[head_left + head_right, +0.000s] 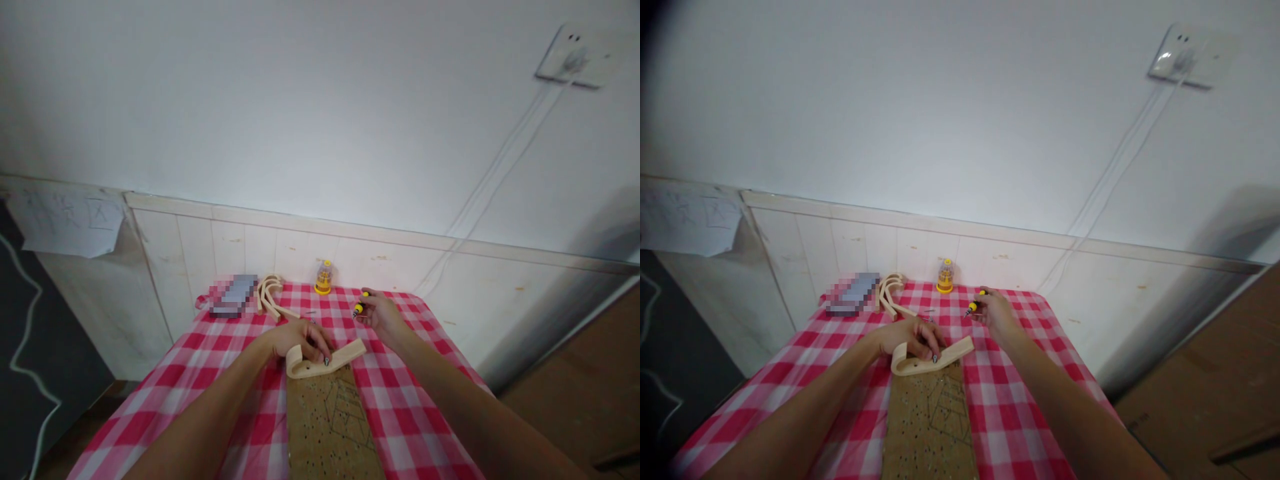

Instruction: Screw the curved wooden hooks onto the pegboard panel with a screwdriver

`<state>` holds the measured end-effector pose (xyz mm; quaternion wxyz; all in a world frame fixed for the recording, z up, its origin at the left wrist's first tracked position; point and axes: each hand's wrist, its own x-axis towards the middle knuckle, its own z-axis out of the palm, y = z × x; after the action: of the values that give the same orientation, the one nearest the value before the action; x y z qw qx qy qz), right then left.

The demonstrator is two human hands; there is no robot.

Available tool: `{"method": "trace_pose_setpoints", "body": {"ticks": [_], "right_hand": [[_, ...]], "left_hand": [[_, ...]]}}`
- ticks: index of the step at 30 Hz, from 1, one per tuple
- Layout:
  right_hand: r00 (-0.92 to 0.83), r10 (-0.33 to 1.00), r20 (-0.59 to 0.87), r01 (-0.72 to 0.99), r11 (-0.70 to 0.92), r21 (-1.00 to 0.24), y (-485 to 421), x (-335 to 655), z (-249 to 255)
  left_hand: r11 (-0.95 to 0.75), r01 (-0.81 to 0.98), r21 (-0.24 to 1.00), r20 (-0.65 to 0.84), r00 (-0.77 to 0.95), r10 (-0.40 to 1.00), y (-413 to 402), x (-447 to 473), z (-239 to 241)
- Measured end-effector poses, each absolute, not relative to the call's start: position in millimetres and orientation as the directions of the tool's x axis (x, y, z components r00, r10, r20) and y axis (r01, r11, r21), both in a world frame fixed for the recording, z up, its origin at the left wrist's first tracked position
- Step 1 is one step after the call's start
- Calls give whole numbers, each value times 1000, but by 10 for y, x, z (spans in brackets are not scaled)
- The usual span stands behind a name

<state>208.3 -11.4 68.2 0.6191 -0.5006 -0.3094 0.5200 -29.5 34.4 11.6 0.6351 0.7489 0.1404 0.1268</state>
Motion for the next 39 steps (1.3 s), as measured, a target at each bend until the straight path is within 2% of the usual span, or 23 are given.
{"method": "trace_pose_setpoints", "body": {"ticks": [13,21,29,31,34,39], "right_hand": [[253,967,-41,-368,57,-928,83,1869,179],[235,971,-49,-369,42,-928,48,1896,75],[248,968,-32,-386,69,-920,37,1881,96],[249,968,-35,-388,67,-919,42,1880,98],[243,969,-39,-391,61,-918,43,1880,103],[241,970,-33,-394,66,-917,46,1881,105]], "left_hand": [[-223,36,974,58,915,399,267,-302,210],[-111,42,993,11,898,441,258,-308,218],[-11,52,999,-32,754,656,340,-341,374],[-45,69,997,-16,701,712,389,-395,493],[-155,235,960,-8,575,818,472,-530,681],[-244,382,891,30,488,872,601,-810,816]]}}
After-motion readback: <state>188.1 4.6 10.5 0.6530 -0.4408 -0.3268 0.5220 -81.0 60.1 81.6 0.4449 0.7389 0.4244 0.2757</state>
